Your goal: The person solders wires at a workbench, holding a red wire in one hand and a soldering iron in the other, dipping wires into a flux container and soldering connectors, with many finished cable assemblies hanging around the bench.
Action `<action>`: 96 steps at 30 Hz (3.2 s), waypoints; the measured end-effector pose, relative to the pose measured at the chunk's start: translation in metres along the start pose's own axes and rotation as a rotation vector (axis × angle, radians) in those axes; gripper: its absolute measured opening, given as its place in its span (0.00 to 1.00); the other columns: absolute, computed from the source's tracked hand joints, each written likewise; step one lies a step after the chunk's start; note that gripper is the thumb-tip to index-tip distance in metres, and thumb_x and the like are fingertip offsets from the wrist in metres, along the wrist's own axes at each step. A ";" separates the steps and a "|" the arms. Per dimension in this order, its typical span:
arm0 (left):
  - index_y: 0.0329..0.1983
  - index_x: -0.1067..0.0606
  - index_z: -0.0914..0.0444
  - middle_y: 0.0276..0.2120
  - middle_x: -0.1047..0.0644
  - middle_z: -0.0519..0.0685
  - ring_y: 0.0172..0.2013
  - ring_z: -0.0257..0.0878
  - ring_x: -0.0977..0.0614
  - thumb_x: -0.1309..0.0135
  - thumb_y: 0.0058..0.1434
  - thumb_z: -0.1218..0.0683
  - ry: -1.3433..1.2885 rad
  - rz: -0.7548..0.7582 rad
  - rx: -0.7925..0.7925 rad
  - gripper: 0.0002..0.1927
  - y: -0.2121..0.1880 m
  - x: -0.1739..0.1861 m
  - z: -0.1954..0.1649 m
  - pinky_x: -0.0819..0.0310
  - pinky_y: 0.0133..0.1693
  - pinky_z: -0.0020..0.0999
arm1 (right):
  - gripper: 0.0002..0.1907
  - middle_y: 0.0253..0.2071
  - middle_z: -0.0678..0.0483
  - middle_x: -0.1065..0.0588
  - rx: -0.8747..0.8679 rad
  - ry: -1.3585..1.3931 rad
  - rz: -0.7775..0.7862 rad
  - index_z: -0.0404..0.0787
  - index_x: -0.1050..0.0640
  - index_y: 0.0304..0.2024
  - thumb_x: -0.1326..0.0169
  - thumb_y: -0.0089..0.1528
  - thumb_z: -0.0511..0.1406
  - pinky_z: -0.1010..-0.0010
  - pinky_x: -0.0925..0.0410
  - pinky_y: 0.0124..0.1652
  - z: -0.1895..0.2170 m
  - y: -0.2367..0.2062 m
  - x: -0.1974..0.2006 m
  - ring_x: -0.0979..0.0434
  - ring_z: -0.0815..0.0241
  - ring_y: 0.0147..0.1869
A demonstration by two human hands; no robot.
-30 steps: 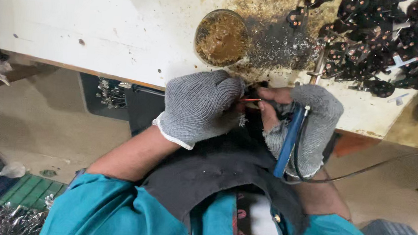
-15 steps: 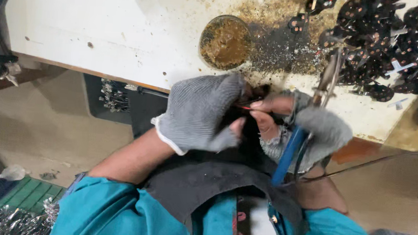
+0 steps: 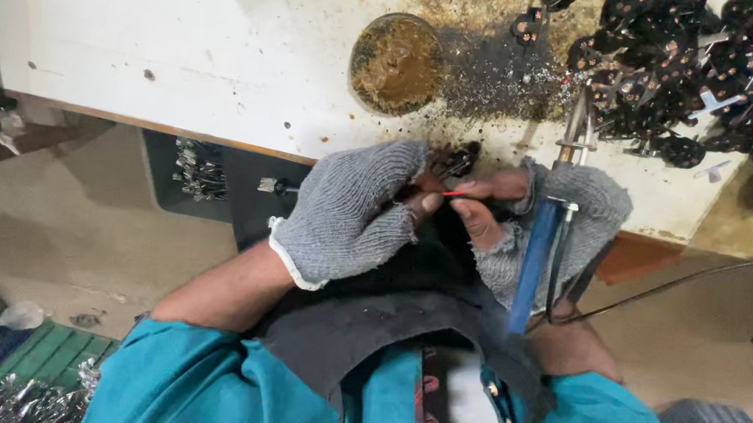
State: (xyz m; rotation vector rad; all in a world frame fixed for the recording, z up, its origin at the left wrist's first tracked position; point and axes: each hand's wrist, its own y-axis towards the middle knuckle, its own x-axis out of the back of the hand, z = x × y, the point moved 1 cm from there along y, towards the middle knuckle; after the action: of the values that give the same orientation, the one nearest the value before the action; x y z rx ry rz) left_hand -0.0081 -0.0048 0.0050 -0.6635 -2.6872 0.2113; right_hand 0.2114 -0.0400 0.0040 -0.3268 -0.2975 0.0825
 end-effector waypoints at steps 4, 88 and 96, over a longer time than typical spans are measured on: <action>0.46 0.25 0.60 0.40 0.23 0.56 0.40 0.58 0.19 0.41 0.63 0.50 0.067 -0.018 -0.092 0.13 0.003 0.001 -0.001 0.27 0.39 0.49 | 0.12 0.42 0.55 0.22 0.071 -0.042 0.039 0.39 0.25 0.46 0.35 0.65 0.33 0.71 0.27 0.50 0.001 -0.001 0.000 0.21 0.64 0.45; 0.41 0.26 0.59 0.42 0.24 0.52 0.39 0.54 0.19 0.33 0.53 0.55 0.299 -0.170 -0.204 0.16 0.006 -0.006 0.014 0.25 0.38 0.47 | 0.12 0.44 0.60 0.19 0.095 -0.255 -0.053 0.53 0.22 0.43 0.35 0.59 0.35 0.62 0.27 0.56 0.000 0.028 -0.007 0.19 0.51 0.55; 0.42 0.26 0.60 0.44 0.24 0.53 0.42 0.55 0.19 0.32 0.49 0.54 0.255 -0.184 -0.195 0.19 0.007 -0.004 0.007 0.24 0.40 0.47 | 0.10 0.42 0.55 0.17 0.501 -0.624 -0.012 0.46 0.16 0.37 0.27 0.56 0.33 0.53 0.32 0.57 0.009 0.025 0.001 0.25 0.41 0.55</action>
State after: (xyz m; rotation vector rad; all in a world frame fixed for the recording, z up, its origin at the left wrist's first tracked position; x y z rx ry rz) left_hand -0.0043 -0.0008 -0.0043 -0.4581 -2.5195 -0.1738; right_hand 0.2092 -0.0139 0.0041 0.2115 -0.8770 0.2428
